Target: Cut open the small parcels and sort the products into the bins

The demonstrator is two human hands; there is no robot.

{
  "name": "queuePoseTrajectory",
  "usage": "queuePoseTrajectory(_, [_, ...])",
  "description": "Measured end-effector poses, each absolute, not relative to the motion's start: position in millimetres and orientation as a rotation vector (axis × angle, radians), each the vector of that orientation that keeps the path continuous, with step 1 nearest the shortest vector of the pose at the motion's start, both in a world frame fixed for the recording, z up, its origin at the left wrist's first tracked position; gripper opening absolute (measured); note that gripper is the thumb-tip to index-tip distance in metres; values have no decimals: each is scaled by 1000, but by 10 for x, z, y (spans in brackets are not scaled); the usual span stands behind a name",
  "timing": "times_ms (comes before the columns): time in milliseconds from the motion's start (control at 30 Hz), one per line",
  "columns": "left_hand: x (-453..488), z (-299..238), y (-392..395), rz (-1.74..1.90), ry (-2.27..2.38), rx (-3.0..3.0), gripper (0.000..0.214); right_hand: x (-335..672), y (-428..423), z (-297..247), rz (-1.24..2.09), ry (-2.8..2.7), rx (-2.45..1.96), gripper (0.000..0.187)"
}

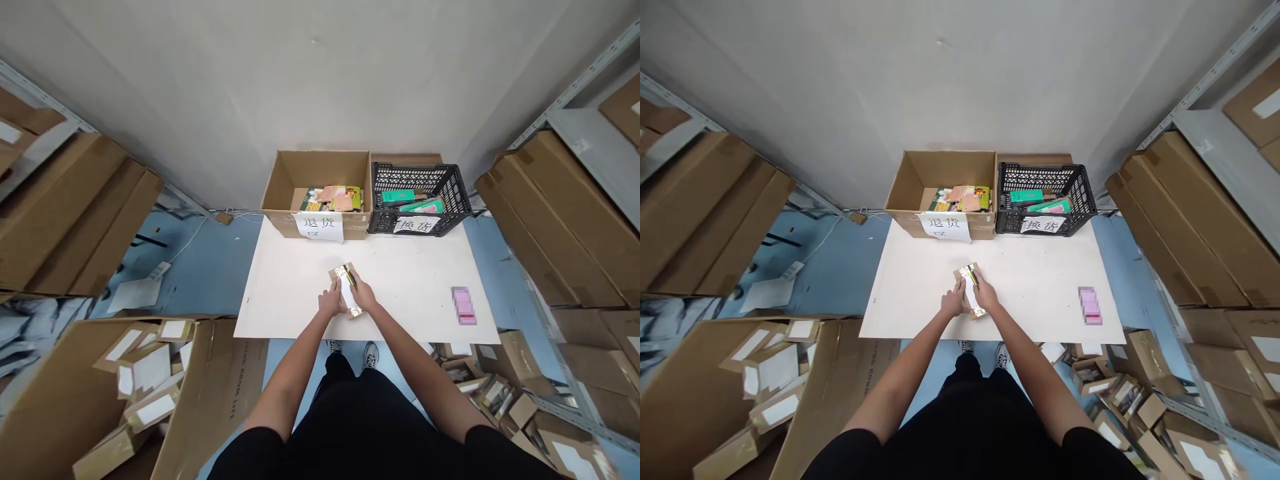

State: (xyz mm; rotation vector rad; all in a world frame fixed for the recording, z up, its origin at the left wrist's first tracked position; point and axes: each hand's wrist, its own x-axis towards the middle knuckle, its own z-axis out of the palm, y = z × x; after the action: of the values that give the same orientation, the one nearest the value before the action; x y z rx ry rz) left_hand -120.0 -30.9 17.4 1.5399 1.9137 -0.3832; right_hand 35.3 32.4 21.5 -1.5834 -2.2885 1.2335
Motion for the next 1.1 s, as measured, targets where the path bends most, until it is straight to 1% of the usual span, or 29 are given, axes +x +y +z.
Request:
queuePoseTrajectory(100, [-1205, 149, -334, -334, 1921, 1578, 139, 62, 283, 273, 1129, -2482, -1626, 65])
queuePoseTrajectory(200, [-1219, 126, -351, -291, 1907, 1594, 133, -49, 299, 275, 1039, -2543, -1751, 66])
queuePoseTrajectory(333, [-1230, 91, -347, -285, 1885, 1604, 138, -20, 286, 289, 973, -2520, -1842, 65])
queuePoseTrajectory(500, [-1256, 68, -321, -283, 1866, 1696, 139, 77, 313, 357, 1031, -2507, -1743, 66])
queuePoseTrajectory(700, [-1303, 92, -253, -303, 1785, 1875, 142, 55, 308, 453, 1049, -2505, -1753, 67])
queuePoseTrajectory(933, [-1362, 140, -216, -347, 1712, 1903, 134, -16, 255, 527, 1016, -2582, -1904, 69])
queuePoseTrajectory(1100, [-1378, 139, -229, -324, 1742, 1897, 133, 15, 273, 655, 1133, -2659, -1988, 81])
